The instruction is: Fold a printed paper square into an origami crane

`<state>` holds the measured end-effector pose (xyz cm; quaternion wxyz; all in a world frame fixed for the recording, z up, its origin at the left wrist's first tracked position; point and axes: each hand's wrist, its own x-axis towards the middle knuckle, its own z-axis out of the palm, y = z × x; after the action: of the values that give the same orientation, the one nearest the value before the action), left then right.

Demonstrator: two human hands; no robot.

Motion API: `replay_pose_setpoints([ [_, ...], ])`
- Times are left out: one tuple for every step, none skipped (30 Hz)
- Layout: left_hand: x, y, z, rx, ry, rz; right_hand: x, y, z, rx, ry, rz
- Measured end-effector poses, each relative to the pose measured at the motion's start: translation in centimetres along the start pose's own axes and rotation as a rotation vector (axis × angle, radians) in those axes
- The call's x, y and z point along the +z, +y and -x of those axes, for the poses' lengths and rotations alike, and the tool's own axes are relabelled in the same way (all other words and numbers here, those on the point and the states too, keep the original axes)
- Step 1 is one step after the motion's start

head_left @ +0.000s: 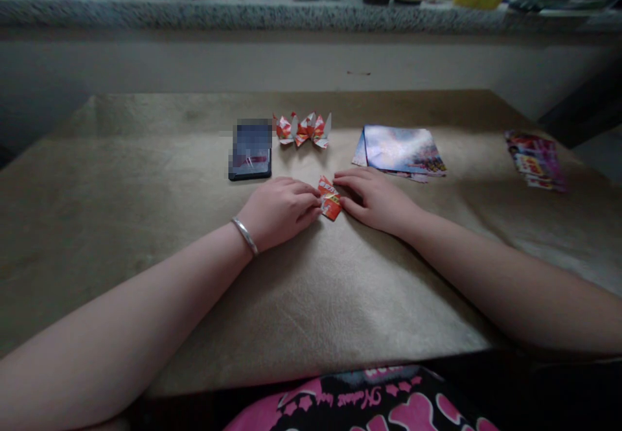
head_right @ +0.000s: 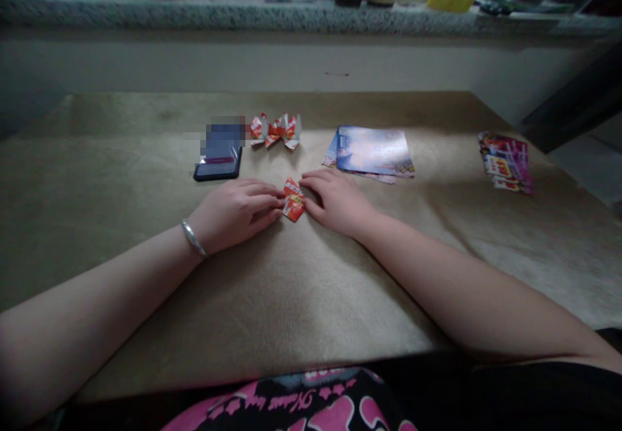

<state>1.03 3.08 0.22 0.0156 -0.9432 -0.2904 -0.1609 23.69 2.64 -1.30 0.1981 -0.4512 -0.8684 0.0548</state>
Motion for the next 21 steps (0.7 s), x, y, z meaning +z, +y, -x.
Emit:
replay_pose_setpoints([
  [0.1, 0.0, 0.0, -0.026, -0.002, 0.016, 0.1, 0.0, 0.0, 0.004, 0.015, -0.003],
  [0.2, -0.1, -0.1, -0.056, -0.003, 0.024, 0.2, 0.0, 0.0, 0.005, 0.023, -0.007],
  [0.3, -0.1, -0.1, -0.088, -0.003, 0.025, 0.2, 0.0, -0.1, 0.004, 0.023, -0.011],
  [0.4, -0.2, -0.1, -0.125, 0.002, 0.020, 0.3, 0.0, -0.1, 0.004, 0.021, -0.015],
  [0.5, -0.2, 0.0, -0.169, 0.010, 0.013, 0.4, 0.0, -0.1, 0.006, 0.016, -0.018],
  [0.6, -0.2, 0.0, -0.216, 0.018, 0.005, 0.4, -0.1, -0.1, 0.010, 0.011, -0.023],
  [0.7, -0.2, 0.0, -0.258, 0.021, 0.003, 0.4, -0.2, -0.2, 0.014, 0.008, -0.029],
  [0.8, -0.3, 0.0, -0.290, 0.015, 0.008, 0.3, -0.2, -0.2, 0.019, 0.008, -0.037],
  [0.9, -0.3, 0.1, -0.308, 0.005, 0.020, 0.3, -0.3, -0.2, 0.023, 0.010, -0.045],
  [0.9, -0.4, 0.1, -0.312, -0.012, 0.040, 0.3, -0.3, -0.2, 0.026, 0.014, -0.053],
  [1.0, -0.5, 0.0, -0.308, -0.025, 0.063, 0.3, -0.4, -0.2, 0.028, 0.016, -0.058],
  [1.1, -0.5, 0.0, -0.304, -0.028, 0.086, 0.4, -0.3, -0.2, 0.031, 0.017, -0.061],
  [1.1, -0.6, 0.0, -0.302, -0.029, 0.107, 0.4, -0.3, -0.2, 0.033, 0.018, -0.063],
  [1.2, -0.7, 0.0, -0.301, -0.028, 0.124, 0.5, -0.2, -0.2, 0.034, 0.018, -0.066],
  [1.2, -0.8, -0.1, -0.300, -0.027, 0.139, 0.7, -0.2, -0.3, 0.035, 0.020, -0.072],
  [1.3, -0.9, -0.1, -0.299, -0.027, 0.153, 0.8, -0.1, -0.3, 0.035, 0.027, -0.083],
  [1.3, -0.9, -0.2, -0.298, -0.026, 0.166, 0.9, 0.0, -0.4, 0.036, 0.037, -0.101],
  [1.4, -1.0, -0.2, -0.298, -0.023, 0.183, 1.0, 0.1, -0.4, 0.035, 0.047, -0.125],
  [1.4, -1.0, -0.2, -0.299, -0.016, 0.205, 1.1, 0.2, -0.5, 0.035, 0.054, -0.154],
  [1.4, -1.0, -0.3, -0.301, -0.004, 0.232, 1.2, 0.2, -0.5, 0.033, 0.061, -0.183],
  [1.4, -1.1, -0.3, -0.305, 0.012, 0.260, 1.2, 0.3, -0.6, 0.031, 0.068, -0.210],
])
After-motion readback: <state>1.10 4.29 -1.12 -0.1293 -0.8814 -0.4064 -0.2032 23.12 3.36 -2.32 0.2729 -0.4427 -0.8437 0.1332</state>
